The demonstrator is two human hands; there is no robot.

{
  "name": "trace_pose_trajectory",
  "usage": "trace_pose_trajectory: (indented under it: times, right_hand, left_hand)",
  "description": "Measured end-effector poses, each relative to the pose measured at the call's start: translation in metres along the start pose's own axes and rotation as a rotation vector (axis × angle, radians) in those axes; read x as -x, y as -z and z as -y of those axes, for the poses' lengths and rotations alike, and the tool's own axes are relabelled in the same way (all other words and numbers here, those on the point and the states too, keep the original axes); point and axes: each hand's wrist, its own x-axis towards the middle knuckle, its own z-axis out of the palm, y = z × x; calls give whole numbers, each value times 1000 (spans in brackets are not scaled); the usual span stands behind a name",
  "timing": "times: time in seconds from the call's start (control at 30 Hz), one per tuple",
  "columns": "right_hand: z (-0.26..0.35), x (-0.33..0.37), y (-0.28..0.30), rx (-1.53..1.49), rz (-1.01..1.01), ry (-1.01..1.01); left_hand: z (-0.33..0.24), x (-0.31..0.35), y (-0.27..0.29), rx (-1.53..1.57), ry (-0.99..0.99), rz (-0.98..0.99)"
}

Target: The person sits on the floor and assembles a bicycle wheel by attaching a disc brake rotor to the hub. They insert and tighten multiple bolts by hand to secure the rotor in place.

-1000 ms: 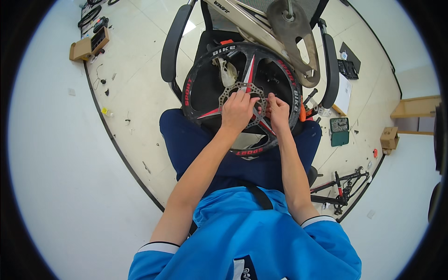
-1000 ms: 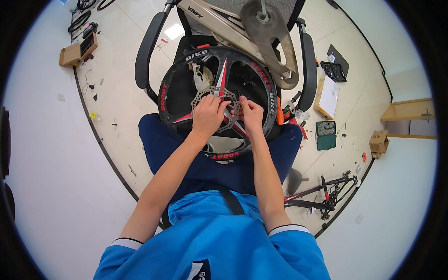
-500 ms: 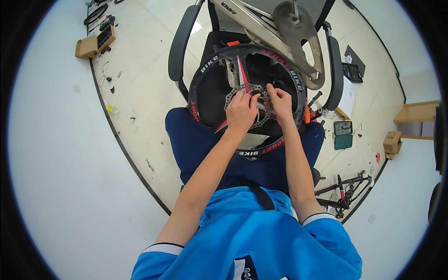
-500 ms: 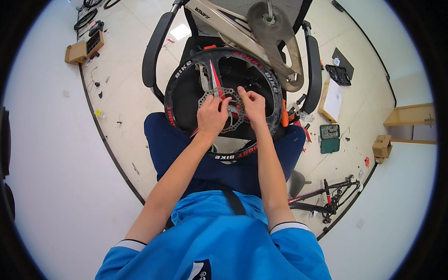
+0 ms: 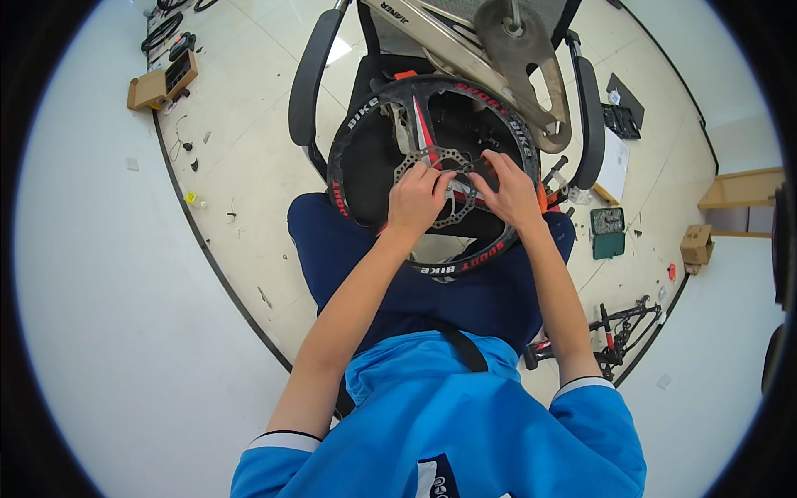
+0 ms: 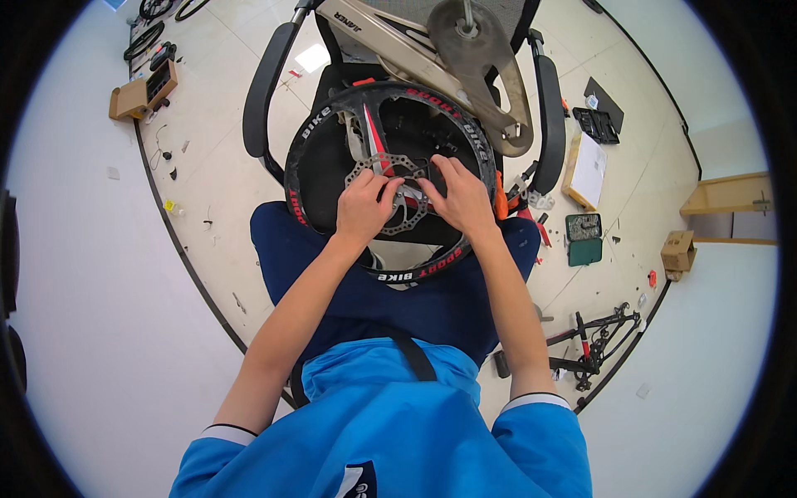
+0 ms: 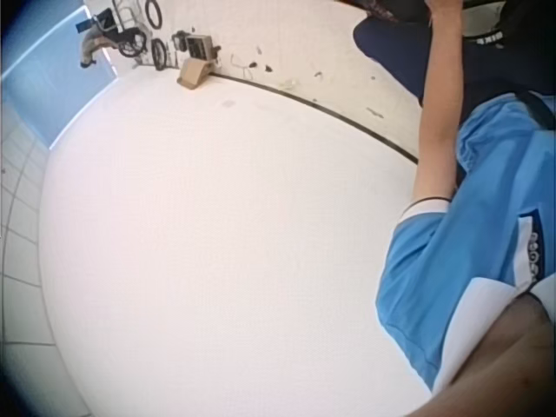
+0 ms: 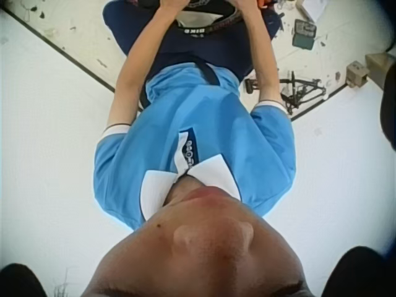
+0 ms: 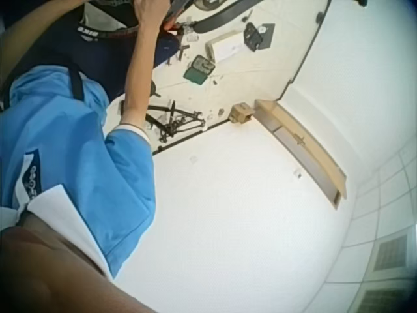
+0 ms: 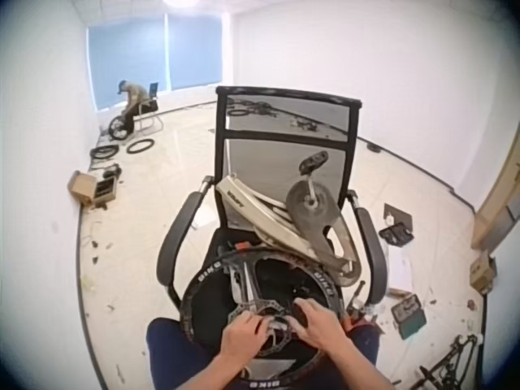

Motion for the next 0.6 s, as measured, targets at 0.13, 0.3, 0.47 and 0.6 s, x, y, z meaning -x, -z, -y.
trace_pose_trajectory:
  times: [0.13,0.3,0.47,0.6]
  right_hand:
    - [-3,-16,10,-7,101,54]
    - [-32,-32,1,-617,270,-280]
    - [-50,-1,-53,-1185,237,-677]
    - [-10,-7,-37,-1205,267,-800]
  left_hand:
    - [1,-1,1,10,-23,-3]
    - [-5,-6,3,-33,2,33]
    - [-10,-27,5,-272,-177,198]
    - [-11,-44,7,-423,-239,420]
